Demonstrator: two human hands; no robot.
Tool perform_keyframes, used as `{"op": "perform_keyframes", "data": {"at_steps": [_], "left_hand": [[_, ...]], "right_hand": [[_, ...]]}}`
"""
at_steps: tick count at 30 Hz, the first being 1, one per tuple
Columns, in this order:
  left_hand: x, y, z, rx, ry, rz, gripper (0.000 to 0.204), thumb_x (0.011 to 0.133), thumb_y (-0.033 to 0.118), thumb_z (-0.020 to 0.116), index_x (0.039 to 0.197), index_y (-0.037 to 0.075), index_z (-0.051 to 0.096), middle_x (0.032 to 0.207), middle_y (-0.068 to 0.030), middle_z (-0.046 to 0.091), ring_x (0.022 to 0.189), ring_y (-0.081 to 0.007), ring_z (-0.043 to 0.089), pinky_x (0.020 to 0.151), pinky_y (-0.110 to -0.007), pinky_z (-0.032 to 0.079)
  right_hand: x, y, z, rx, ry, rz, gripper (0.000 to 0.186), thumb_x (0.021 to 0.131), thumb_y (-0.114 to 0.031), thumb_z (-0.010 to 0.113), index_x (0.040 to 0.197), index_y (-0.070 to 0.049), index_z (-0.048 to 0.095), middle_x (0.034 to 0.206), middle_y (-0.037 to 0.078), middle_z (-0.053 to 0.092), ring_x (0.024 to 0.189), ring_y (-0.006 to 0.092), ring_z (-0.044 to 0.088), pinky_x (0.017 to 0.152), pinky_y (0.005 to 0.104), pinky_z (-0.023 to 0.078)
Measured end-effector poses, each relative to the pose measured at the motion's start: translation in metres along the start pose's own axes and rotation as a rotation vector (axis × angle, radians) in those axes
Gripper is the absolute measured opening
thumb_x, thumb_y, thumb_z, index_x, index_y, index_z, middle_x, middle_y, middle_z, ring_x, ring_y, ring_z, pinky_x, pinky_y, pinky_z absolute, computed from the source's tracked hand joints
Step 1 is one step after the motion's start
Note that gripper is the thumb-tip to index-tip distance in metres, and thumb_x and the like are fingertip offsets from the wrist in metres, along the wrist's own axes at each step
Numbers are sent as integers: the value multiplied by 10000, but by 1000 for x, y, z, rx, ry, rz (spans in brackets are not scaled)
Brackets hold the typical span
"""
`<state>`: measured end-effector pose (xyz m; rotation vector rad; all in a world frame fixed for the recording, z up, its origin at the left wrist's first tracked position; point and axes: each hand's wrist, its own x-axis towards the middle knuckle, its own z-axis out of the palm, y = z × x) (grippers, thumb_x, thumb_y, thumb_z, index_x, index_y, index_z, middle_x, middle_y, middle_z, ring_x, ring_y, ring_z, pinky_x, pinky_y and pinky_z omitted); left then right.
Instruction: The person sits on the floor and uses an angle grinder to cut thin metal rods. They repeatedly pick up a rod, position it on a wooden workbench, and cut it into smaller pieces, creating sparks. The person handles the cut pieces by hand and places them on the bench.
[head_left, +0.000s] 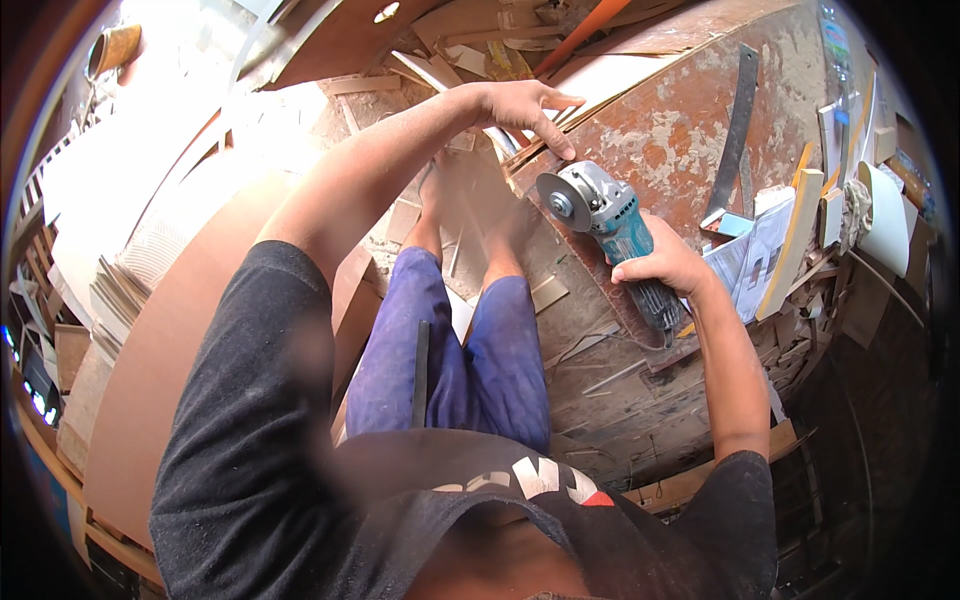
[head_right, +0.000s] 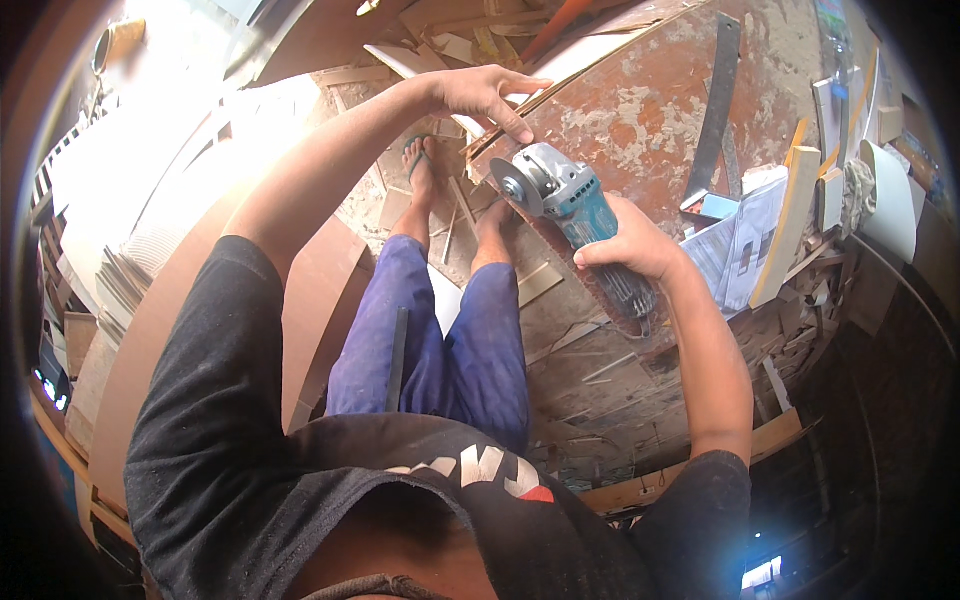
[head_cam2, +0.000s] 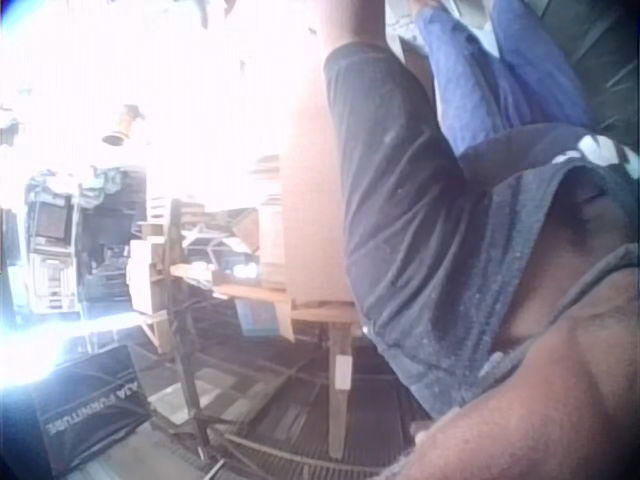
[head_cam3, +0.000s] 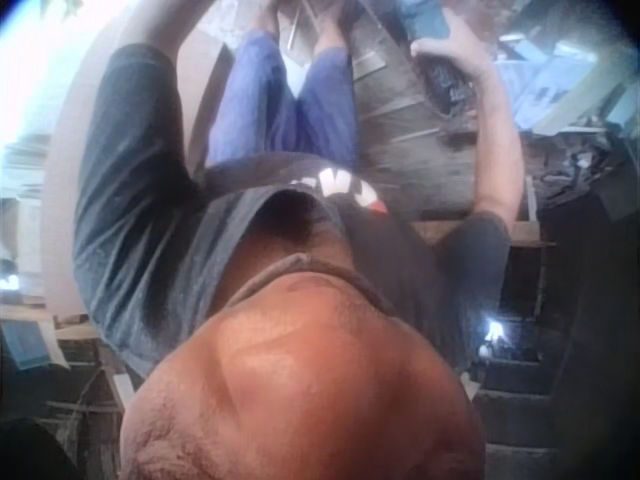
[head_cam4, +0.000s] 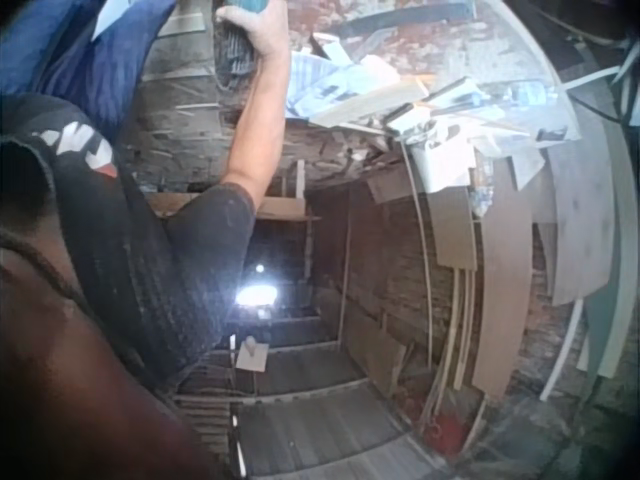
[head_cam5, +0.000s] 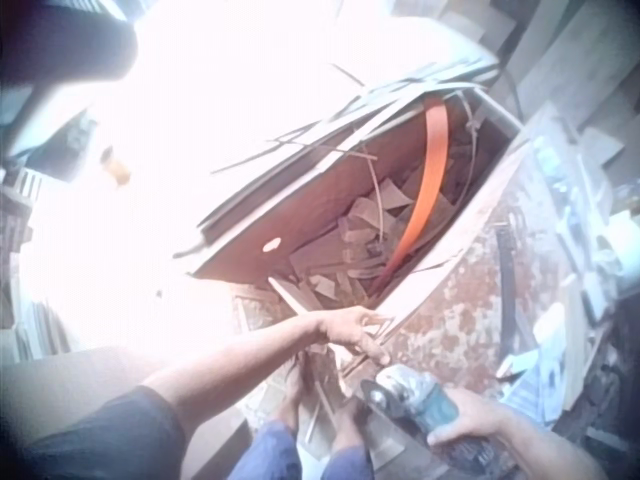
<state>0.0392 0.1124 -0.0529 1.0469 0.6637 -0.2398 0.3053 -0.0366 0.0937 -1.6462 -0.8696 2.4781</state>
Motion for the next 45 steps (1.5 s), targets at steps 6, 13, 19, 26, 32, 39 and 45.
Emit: {"op": "perform_keyframes", "data": {"at_steps": [6,13,19,26,32,39,45], "left_hand": [[0,1,1,-1,-6,2,1196,728,387,965,1706,157,316,1602,-180,528,1407,-302,565,1123,-482,506],[-2,3,1,2,-5,10,1182,737,384,961,1705,157,321,1605,-176,526,1407,-303,561,1115,-468,510],[-3,2,1,16,7,10,1173,742,376,960,1704,158,325,1590,-162,546,1384,-278,579,1101,-454,518],[0,-1,0,-2,-1,11,1138,759,339,953,1700,163,338,1576,-138,564,1361,-254,600,1094,-456,524],[-2,3,2,4,0,6,1123,764,348,945,1699,180,345,1572,-120,570,1363,-255,601,1112,-482,512],[-2,2,2,-2,16,8,1143,755,357,947,1702,174,333,1626,-142,514,1399,-277,577,1124,-494,504],[-1,1,2,1,7,12,1164,747,366,952,1703,157,323,1648,-162,483,1420,-291,563,1129,-506,502]], "right_hand": [[3,1,-1,-23,7,-49,643,650,-200,925,1195,-19,637,1020,64,702,928,160,666,851,322,540],[10,8,-4,-13,-6,-75,665,655,-210,913,1229,-21,637,1035,68,703,944,165,665,875,329,540],[15,12,-11,-37,-57,-37,863,674,-230,895,1437,15,575,1316,92,675,1190,179,601,1068,342,473],[17,8,-10,-117,-46,-81,806,674,-226,903,1381,13,599,1227,86,693,1112,172,621,1024,338,489],[17,11,-8,-105,-11,-113,759,655,-270,927,1301,-10,626,1071,74,714,976,167,665,913,336,535],[18,9,-11,-136,-44,-48,847,665,-242,881,1416,20,592,1291,94,687,1171,184,609,1067,344,474],[18,8,-7,-114,-8,-98,742,651,-286,929,1273,-20,625,1056,65,707,960,163,660,892,336,538]]}}
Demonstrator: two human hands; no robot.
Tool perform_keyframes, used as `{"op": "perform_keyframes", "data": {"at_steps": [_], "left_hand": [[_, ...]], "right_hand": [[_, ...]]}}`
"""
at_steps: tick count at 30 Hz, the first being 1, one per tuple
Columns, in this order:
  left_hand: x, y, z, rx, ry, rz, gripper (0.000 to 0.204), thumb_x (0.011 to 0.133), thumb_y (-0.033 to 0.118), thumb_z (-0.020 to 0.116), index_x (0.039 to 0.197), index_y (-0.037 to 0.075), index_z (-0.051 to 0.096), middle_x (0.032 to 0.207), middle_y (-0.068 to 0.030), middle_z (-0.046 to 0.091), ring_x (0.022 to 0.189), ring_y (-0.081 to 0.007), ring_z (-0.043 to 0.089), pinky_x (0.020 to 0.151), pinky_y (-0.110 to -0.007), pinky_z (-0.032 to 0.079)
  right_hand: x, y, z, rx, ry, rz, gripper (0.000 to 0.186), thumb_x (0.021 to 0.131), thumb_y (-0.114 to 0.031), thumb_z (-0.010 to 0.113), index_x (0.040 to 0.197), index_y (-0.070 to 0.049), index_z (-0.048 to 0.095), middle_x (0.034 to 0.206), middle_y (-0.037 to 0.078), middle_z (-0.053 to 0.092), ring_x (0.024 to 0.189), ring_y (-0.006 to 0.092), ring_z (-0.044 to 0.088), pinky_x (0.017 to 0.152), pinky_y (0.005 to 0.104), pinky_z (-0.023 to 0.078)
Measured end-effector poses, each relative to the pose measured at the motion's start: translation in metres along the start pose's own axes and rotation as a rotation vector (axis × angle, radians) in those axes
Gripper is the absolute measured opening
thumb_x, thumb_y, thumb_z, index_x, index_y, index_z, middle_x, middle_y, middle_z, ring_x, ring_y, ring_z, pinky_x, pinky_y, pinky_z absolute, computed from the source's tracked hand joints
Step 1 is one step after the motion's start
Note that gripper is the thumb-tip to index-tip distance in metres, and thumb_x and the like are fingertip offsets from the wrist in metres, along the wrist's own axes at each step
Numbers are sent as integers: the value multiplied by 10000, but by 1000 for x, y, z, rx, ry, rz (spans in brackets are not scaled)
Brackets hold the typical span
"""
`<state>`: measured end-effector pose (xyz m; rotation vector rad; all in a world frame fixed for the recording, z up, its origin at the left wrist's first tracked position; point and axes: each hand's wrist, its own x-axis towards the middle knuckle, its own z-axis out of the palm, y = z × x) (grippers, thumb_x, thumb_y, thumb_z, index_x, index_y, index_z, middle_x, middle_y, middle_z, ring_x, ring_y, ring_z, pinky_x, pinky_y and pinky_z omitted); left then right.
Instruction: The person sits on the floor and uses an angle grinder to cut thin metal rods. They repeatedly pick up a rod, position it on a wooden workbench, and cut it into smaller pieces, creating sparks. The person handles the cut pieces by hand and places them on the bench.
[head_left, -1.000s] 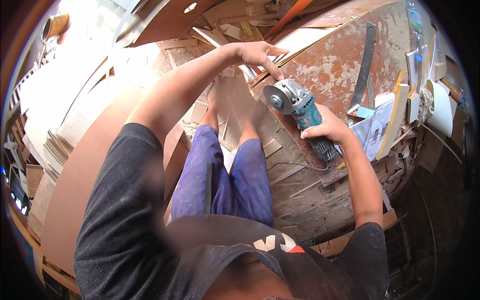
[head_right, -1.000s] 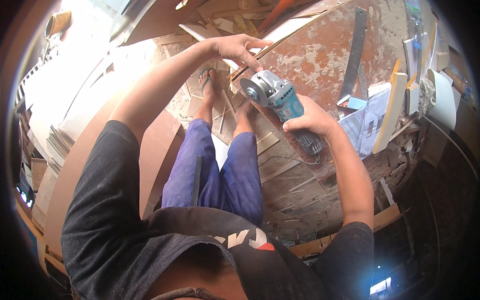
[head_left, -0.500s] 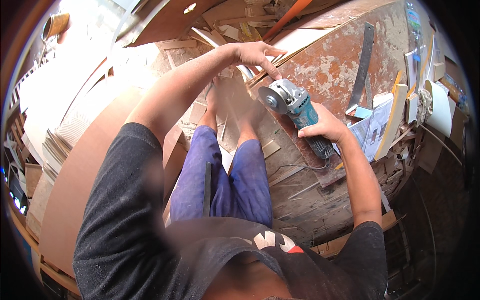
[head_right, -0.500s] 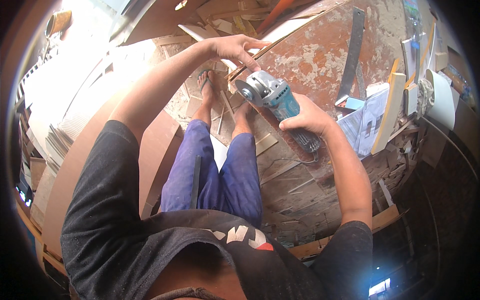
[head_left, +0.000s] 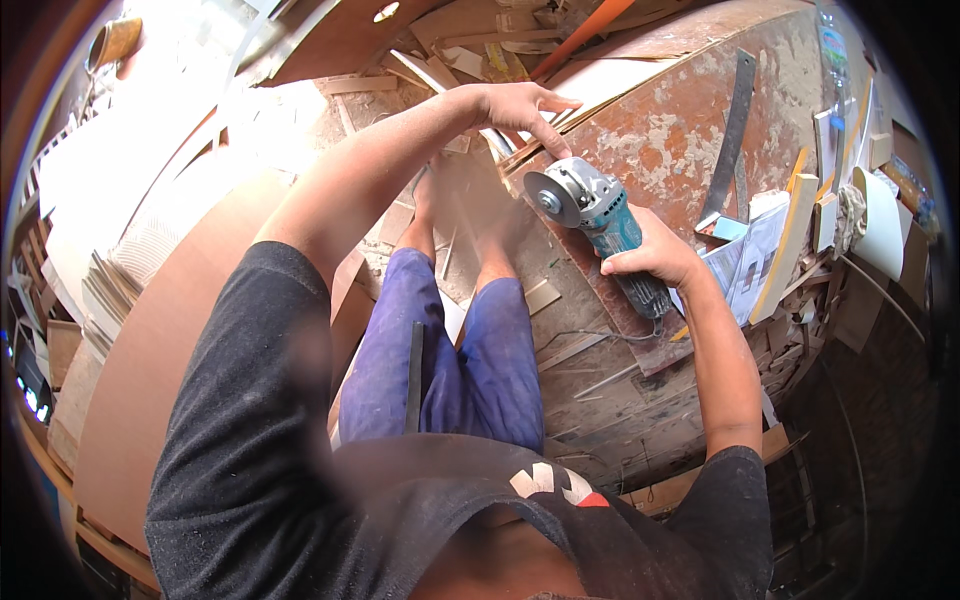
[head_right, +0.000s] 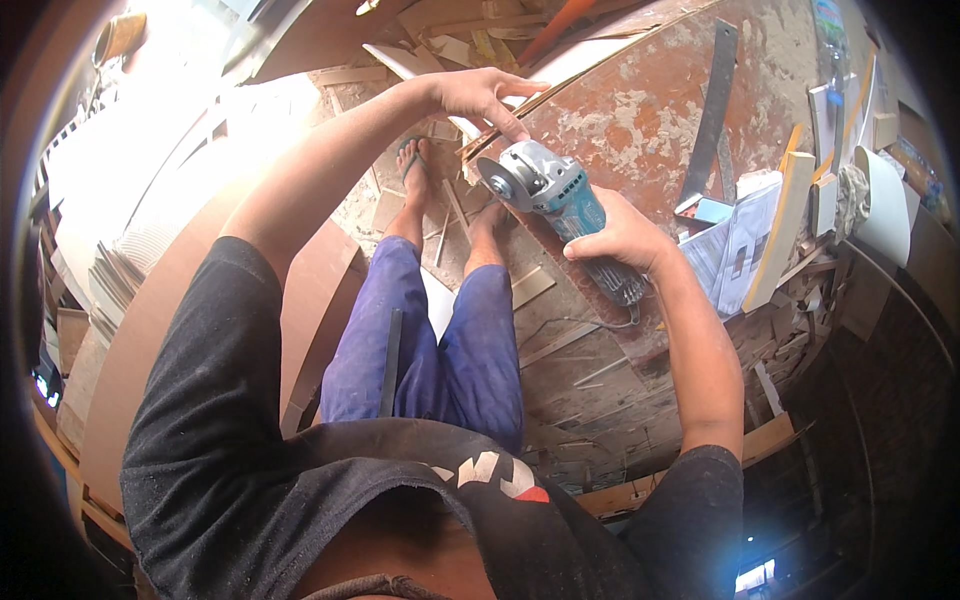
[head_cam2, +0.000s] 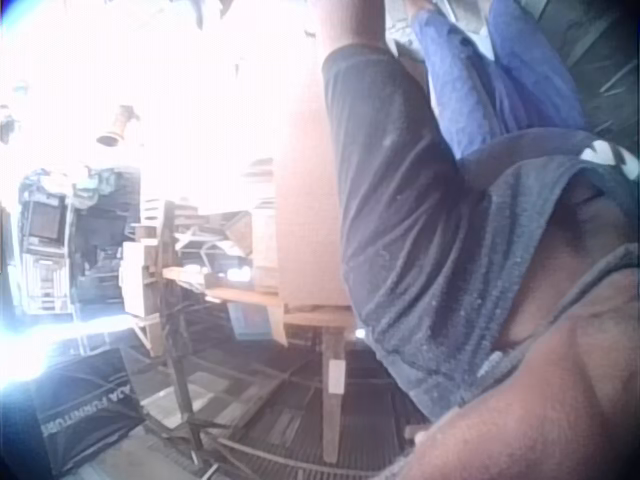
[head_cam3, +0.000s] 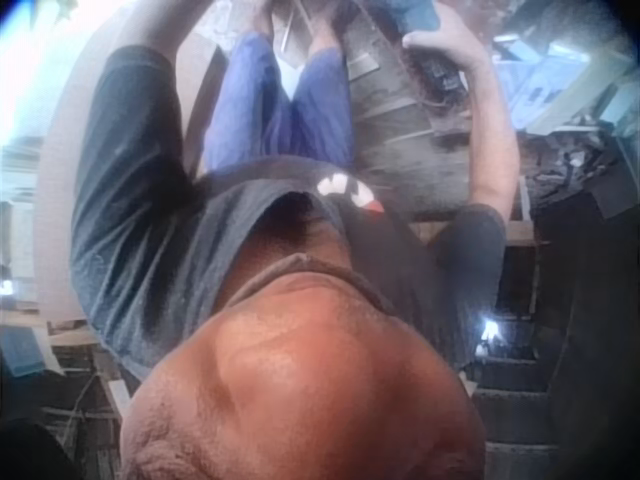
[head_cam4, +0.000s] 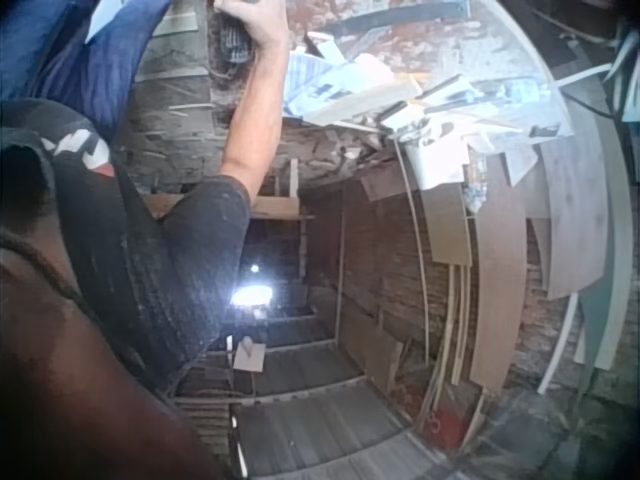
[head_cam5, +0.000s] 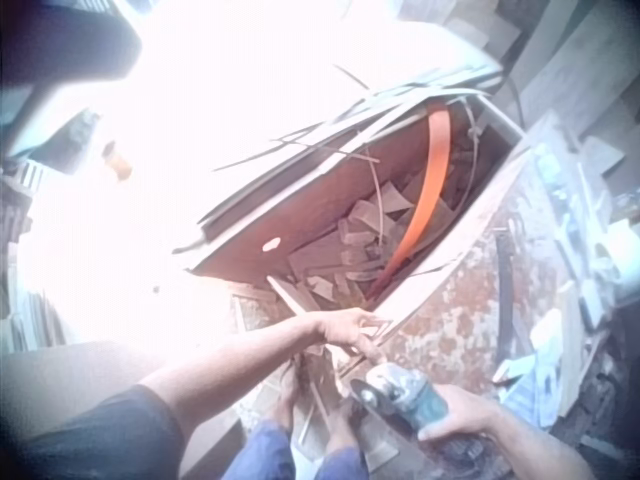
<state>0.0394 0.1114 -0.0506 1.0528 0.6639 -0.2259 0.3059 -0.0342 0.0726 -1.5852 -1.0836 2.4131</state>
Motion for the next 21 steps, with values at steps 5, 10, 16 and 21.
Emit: {"op": "perform_keyframes", "data": {"at_steps": [5,10,16,21], "left_hand": [[0,-2,0,-2,5,4,1173,741,370,954,1704,158,318,1654,-167,472,1430,-296,557,1137,-514,500],[1,-1,1,9,12,-9,1175,741,377,953,1704,158,318,1652,-162,476,1434,-297,552,1132,-509,505],[2,-3,0,9,9,-6,1171,746,375,950,1705,159,315,1644,-161,487,1428,-294,557,1125,-507,510],[3,-2,0,-1,5,-5,1175,744,365,951,1707,160,309,1653,-160,477,1427,-291,559,1126,-516,510]], "right_hand": [[0,-1,1,5,3,-13,722,655,-282,928,1259,-20,630,1044,64,708,949,163,658,885,333,539],[-1,-1,1,1,9,1,704,656,-259,926,1252,-20,636,1040,61,709,947,163,660,885,332,540],[1,-1,1,-12,5,-15,721,654,-249,921,1272,-16,631,1060,65,708,961,164,659,895,333,537],[0,-2,1,-14,7,0,750,654,-262,925,1293,-13,622,1067,67,705,967,166,654,901,336,534]]}}
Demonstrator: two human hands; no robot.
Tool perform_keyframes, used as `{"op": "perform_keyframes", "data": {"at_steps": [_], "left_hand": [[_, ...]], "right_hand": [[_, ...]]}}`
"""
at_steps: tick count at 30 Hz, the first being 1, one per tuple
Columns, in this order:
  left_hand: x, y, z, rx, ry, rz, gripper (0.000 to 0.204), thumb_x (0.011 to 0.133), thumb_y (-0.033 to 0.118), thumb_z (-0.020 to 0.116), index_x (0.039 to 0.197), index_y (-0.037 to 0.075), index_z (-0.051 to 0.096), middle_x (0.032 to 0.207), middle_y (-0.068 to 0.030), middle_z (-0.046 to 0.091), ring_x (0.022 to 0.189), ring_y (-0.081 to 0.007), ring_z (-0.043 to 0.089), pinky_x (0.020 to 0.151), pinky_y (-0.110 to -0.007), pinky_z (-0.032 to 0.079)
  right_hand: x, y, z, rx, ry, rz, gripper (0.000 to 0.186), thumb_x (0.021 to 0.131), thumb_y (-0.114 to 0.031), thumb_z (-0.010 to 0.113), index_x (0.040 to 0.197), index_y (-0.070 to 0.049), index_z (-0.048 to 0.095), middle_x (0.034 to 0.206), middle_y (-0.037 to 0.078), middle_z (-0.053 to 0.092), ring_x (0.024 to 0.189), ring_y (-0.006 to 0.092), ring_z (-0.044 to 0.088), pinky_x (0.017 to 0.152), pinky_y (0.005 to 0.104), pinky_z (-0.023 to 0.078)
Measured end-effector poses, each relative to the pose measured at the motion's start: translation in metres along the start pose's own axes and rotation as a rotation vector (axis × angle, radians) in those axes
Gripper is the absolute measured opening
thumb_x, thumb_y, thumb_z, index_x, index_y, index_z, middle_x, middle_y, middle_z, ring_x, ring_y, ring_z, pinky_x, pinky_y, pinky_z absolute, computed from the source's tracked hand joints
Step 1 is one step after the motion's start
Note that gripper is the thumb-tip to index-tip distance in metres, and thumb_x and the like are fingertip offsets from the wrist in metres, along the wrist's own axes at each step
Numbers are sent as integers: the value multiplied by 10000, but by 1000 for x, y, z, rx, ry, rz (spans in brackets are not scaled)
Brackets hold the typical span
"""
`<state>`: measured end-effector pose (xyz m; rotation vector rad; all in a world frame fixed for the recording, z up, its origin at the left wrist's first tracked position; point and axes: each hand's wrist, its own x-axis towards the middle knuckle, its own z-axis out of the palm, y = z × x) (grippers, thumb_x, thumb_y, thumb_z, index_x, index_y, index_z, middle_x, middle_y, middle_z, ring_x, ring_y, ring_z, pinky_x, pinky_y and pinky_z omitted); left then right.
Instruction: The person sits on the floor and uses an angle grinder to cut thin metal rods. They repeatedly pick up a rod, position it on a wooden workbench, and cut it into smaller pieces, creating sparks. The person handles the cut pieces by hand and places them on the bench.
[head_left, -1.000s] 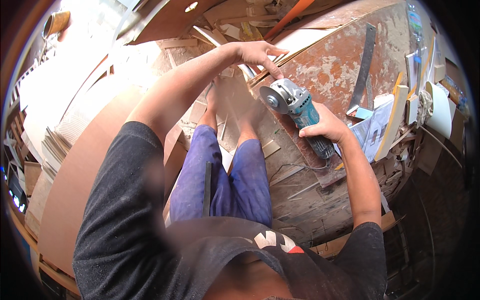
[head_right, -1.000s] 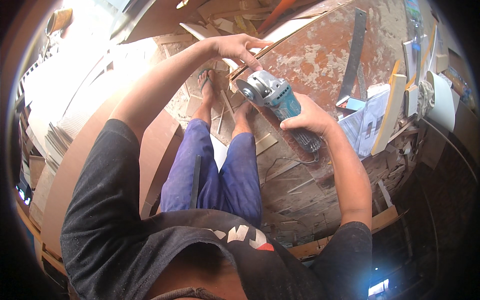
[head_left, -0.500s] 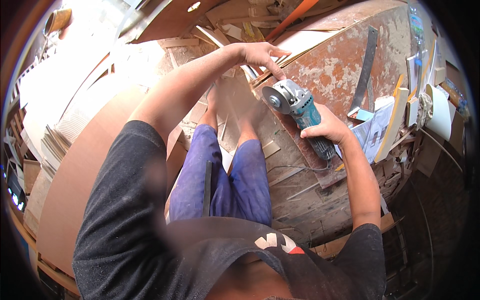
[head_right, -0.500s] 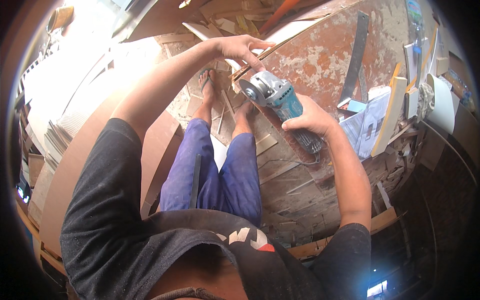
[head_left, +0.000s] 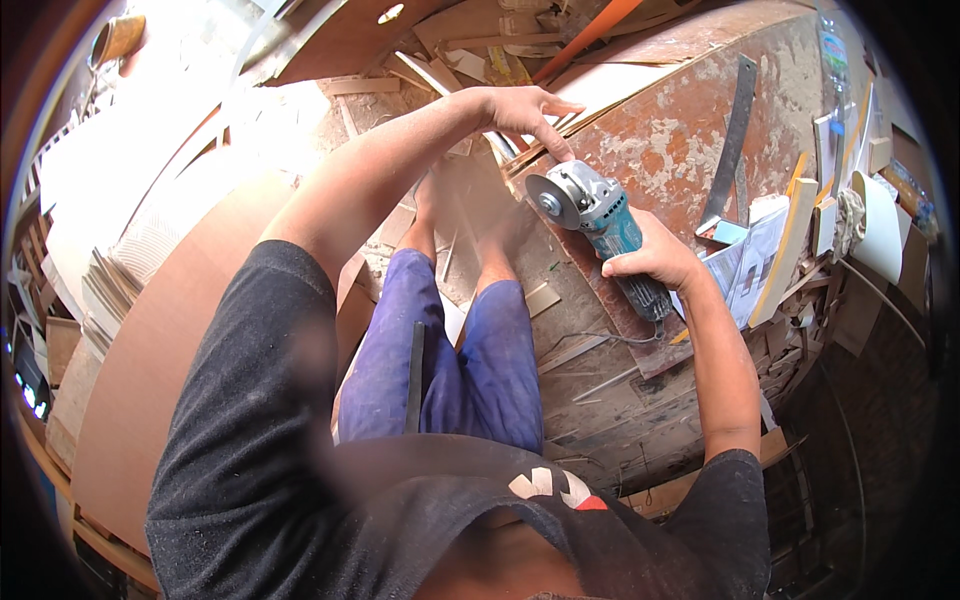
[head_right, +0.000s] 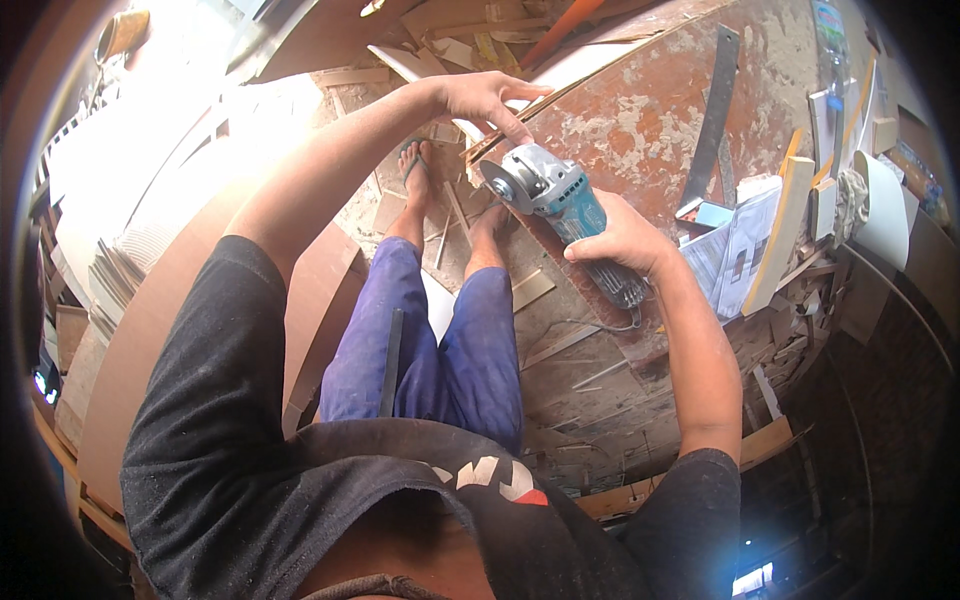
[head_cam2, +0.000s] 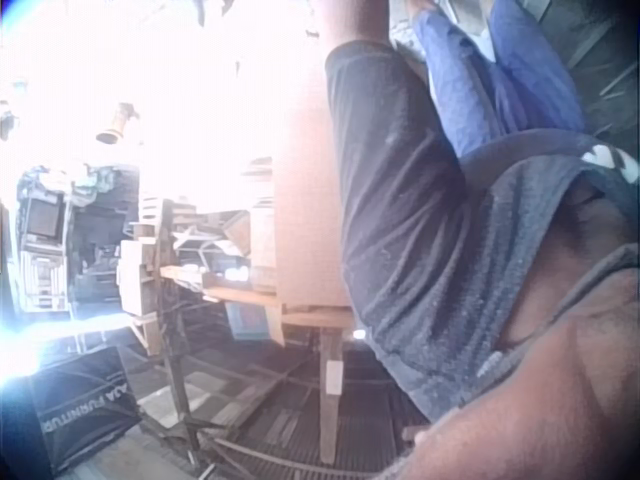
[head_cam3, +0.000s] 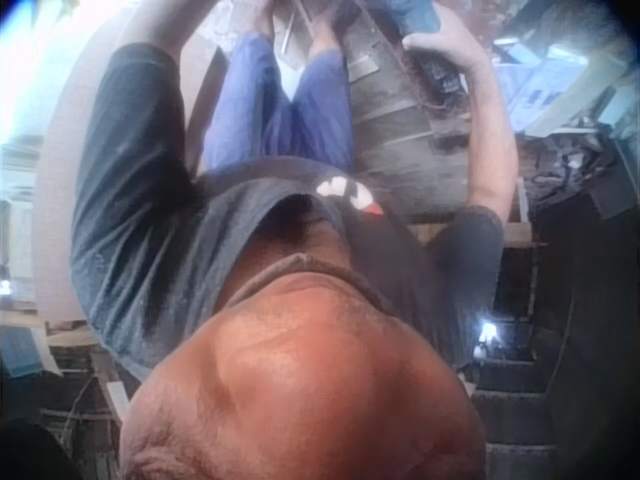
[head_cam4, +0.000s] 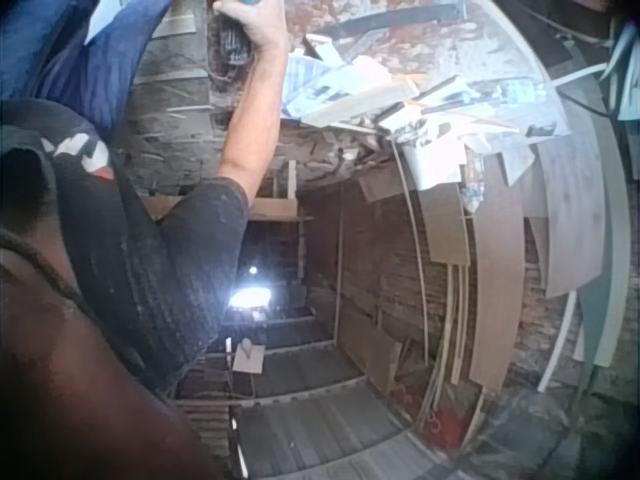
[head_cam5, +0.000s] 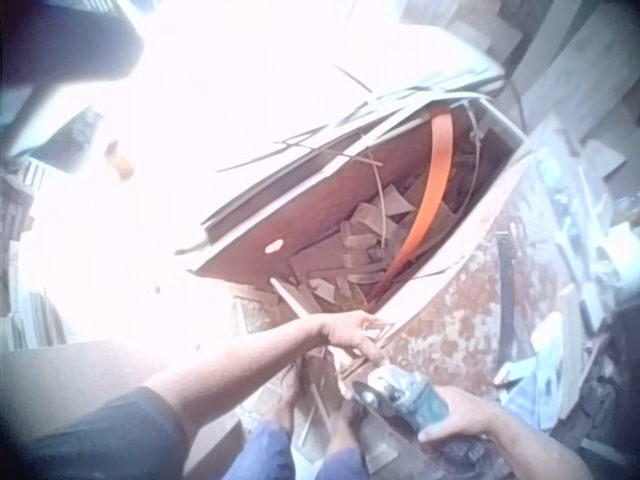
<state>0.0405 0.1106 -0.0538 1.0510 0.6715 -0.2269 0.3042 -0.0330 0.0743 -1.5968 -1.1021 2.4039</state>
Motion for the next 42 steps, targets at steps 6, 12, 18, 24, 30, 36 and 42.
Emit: {"op": "perform_keyframes", "data": {"at_steps": [6,12,18,24,30,36,42], "left_hand": [[-1,-1,0,-17,-3,-7,1180,740,363,952,1707,160,306,1675,-156,447,1433,-292,554,1131,-532,509],[-1,1,0,-14,-5,1,1175,741,346,952,1704,145,309,1665,-155,461,1423,-289,565,1115,-524,531],[2,-2,1,-21,-2,13,1169,736,341,954,1699,144,320,1623,-154,511,1384,-284,599,1093,-512,559],[1,-3,0,-20,-1,13,1165,732,344,952,1698,149,329,1564,-148,573,1367,-283,611,1095,-507,556],[-2,0,1,-8,8,21,1168,715,375,950,1692,151,351,1534,-169,594,1362,-284,614,1089,-485,557],[-4,-4,4,4,59,39,1206,671,419,957,1680,117,370,1549,-201,572,1352,-308,618,1070,-461,566],[-6,-3,4,6,81,65,1209,631,441,956,1648,62,423,1538,-278,553,1297,-340,649,1002,-424,592]], "right_hand": [[2,4,-1,-24,-6,-18,749,661,-278,928,1293,-16,623,1070,64,704,969,164,650,903,336,533],[1,2,-1,-33,-8,-12,735,664,-285,928,1282,-21,631,1070,66,709,971,163,650,904,339,532],[2,3,-2,-68,3,-18,746,652,-311,932,1270,-17,634,1060,66,712,963,169,653,901,344,532],[0,3,0,-55,10,-42,735,646,-335,931,1239,-10,643,1045,69,713,954,166,659,892,336,535],[-5,10,-1,71,0,15,646,657,-284,920,1176,-7,655,1020,70,716,900,155,695,846,317,558],[-4,15,3,-9,24,11,577,679,-243,910,1143,-6,659,980,58,721,852,155,721,820,318,571],[-6,18,2,49,8,87,606,704,-213,910,1202,0,638,958,55,729,866,140,696,824,317,561]]}}
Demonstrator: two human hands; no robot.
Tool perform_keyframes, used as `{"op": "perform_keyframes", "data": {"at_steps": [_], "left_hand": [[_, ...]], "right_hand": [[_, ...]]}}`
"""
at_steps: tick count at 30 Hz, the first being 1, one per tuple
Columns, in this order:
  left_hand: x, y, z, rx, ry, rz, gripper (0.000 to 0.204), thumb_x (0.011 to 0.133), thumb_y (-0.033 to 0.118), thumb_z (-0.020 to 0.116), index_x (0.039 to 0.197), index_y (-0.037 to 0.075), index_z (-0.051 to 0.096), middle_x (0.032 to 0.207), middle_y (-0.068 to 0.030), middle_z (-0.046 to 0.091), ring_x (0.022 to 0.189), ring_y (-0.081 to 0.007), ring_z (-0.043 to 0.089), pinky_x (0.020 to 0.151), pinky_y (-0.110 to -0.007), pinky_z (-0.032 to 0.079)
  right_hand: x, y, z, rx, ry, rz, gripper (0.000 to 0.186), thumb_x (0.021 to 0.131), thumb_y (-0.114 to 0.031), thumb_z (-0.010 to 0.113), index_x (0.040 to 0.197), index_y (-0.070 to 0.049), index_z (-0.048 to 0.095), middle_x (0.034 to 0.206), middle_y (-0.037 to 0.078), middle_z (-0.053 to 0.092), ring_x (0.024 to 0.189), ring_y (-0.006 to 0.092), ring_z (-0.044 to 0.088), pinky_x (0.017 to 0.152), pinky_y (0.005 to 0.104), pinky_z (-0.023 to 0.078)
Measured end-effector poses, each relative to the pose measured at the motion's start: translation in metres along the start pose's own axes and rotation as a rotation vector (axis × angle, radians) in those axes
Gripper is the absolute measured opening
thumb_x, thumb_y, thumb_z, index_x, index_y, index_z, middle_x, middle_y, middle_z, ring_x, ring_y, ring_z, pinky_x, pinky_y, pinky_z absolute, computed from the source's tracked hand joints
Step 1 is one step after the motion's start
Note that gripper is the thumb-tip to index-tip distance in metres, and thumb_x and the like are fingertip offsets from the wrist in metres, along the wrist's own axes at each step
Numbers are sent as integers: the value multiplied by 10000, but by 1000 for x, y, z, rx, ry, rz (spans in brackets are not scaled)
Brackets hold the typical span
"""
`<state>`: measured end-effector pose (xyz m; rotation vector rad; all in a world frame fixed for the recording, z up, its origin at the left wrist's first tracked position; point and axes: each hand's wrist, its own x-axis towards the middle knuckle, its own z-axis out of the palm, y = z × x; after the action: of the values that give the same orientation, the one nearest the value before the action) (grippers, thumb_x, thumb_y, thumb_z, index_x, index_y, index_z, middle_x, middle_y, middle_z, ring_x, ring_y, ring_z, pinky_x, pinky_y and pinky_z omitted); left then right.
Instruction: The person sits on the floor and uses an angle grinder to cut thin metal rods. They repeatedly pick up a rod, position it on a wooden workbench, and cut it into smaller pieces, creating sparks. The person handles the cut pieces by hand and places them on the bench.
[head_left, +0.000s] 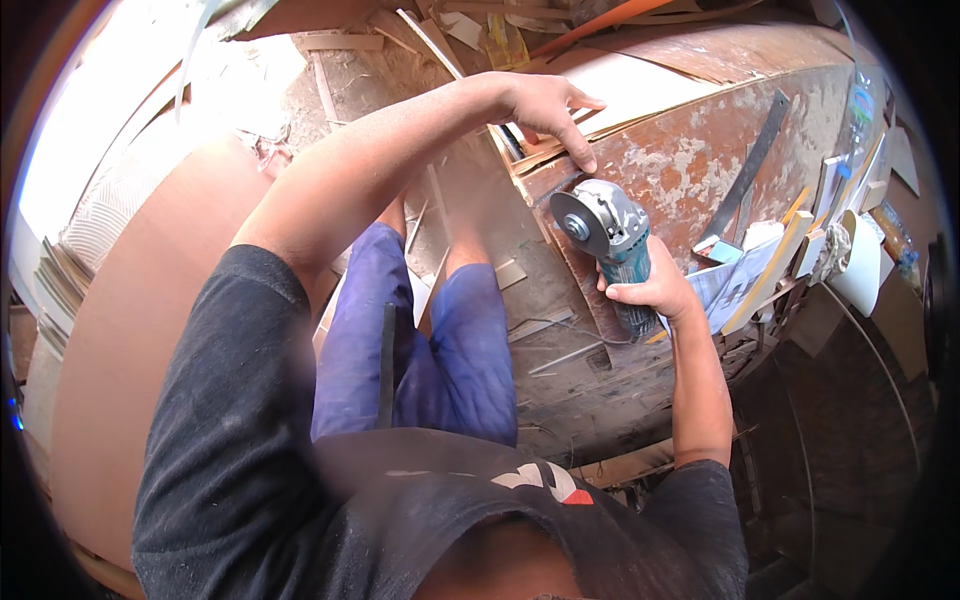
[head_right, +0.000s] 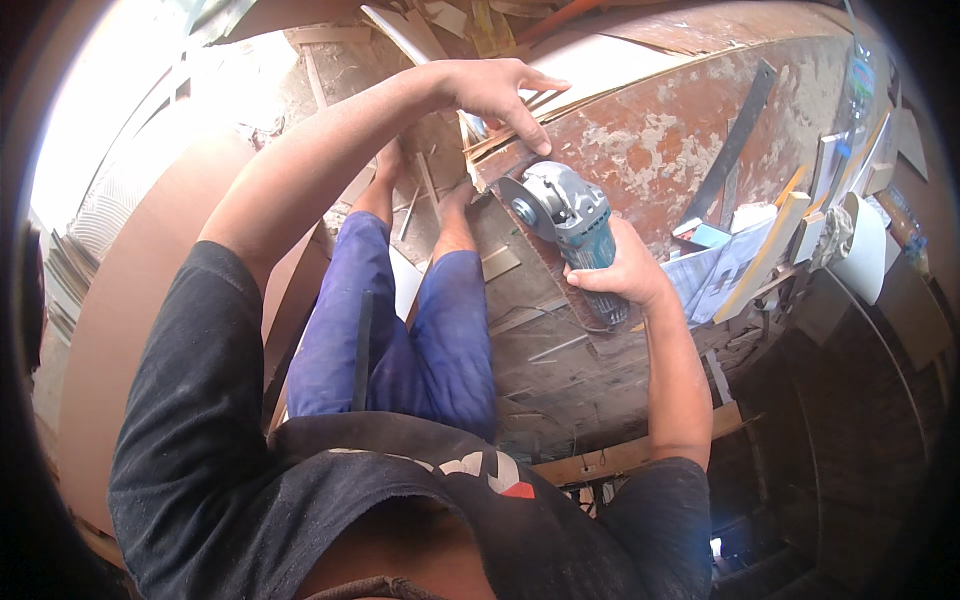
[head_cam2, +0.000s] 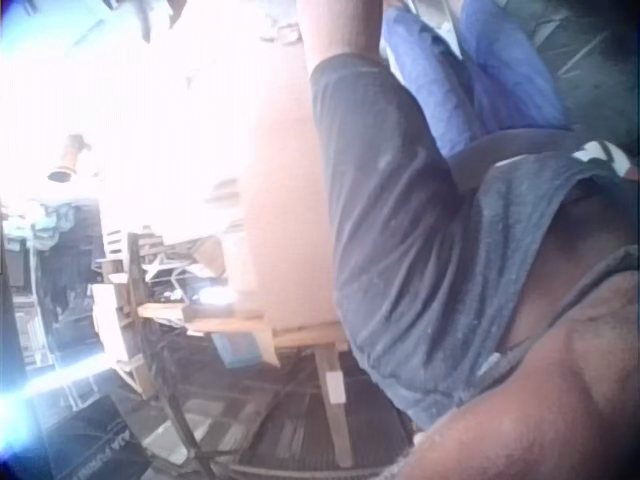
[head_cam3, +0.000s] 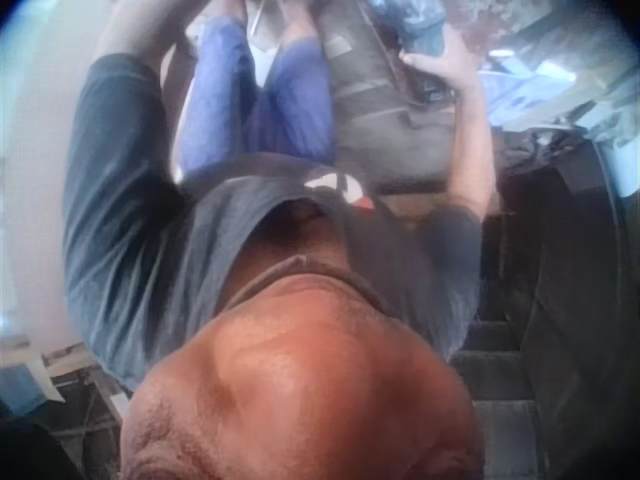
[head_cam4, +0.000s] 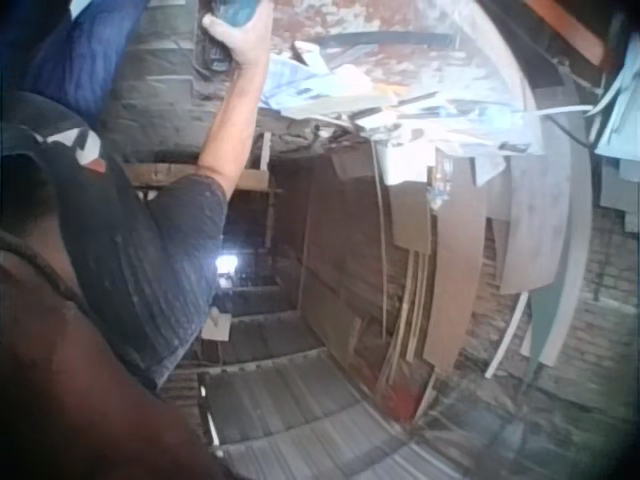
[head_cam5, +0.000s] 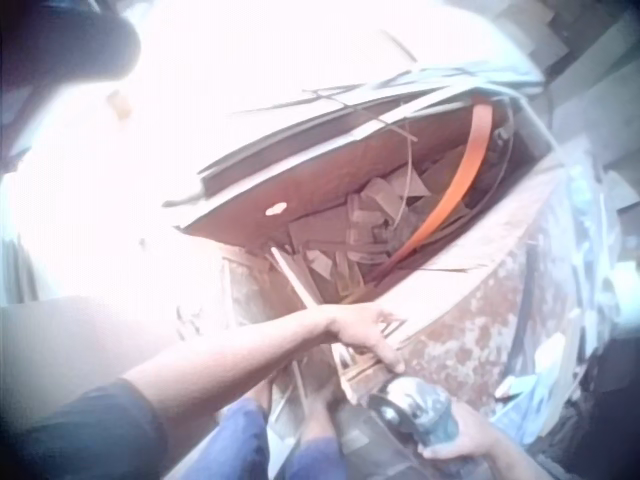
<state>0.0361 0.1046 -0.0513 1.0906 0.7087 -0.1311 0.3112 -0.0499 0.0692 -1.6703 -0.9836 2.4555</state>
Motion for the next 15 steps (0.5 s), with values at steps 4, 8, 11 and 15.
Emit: {"op": "perform_keyframes", "data": {"at_steps": [4,8,11,15], "left_hand": [[1,-1,1,-2,8,18,1208,626,444,958,1641,50,434,1477,-288,599,1263,-340,665,971,-411,597],[0,0,1,-8,17,11,1204,624,430,965,1638,51,440,1430,-276,637,1220,-332,682,958,-408,595],[2,-4,2,-30,22,20,1199,618,407,976,1635,54,447,1410,-267,653,1205,-326,687,947,-410,597],[1,-1,3,-23,29,2,1194,615,379,984,1633,58,450,1398,-260,661,1180,-317,700,939,-408,601]], "right_hand": [[-2,-4,3,-5,19,24,553,708,-209,901,1160,-11,651,957,59,711,857,157,707,800,318,560],[-1,-6,4,5,25,43,552,710,-208,898,1161,-8,651,956,58,708,856,155,703,797,318,556],[0,-2,3,39,16,27,597,710,-165,914,1209,-3,629,945,61,745,858,145,716,823,322,579],[0,-5,3,41,3,41,598,712,-152,911,1215,0,624,955,62,741,862,143,716,819,320,580]]}}
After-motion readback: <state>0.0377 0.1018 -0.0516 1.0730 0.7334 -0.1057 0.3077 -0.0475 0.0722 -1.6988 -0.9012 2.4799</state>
